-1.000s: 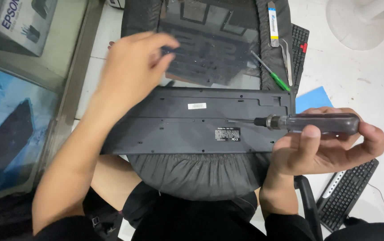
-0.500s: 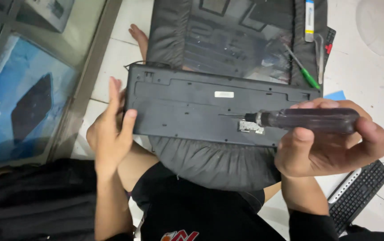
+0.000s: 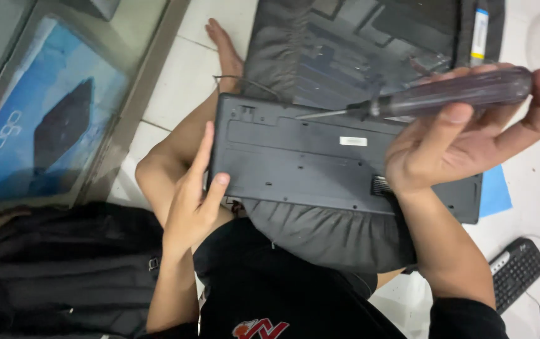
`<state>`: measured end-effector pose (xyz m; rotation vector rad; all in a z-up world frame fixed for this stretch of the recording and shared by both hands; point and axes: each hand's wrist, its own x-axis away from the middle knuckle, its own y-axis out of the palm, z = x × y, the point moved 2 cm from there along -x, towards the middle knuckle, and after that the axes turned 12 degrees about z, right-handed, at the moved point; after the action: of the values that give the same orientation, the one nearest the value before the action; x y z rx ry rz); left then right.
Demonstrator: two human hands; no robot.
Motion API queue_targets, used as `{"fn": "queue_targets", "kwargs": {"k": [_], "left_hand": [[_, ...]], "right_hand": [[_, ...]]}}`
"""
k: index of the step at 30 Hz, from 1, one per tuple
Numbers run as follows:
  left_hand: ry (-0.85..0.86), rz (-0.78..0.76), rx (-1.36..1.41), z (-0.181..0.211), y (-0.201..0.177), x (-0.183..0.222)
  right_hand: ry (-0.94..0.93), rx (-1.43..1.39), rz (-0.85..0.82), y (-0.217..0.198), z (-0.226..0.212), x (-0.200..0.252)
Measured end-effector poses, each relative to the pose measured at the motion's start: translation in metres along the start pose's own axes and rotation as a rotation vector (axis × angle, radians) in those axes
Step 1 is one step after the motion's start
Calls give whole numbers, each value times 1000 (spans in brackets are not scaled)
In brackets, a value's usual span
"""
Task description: Disassembling a computer keyboard by removing screws from the back panel using a screwdriver
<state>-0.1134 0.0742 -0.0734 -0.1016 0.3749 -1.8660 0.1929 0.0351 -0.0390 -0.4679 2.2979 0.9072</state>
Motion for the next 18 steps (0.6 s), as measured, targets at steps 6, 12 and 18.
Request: {"fn": "queue_targets", "kwargs": {"k": [6,12,18], "left_hand": [[-28,68,19,-5,2,-3],[109,191,209,-8,6,1],[154,250,107,-3,0,2]], "right_hand": [[-51,-25,-18,-11,19,4],[-91,-83,-77,-10,6,15],[11,-165,-129,-33,-3,15]]}}
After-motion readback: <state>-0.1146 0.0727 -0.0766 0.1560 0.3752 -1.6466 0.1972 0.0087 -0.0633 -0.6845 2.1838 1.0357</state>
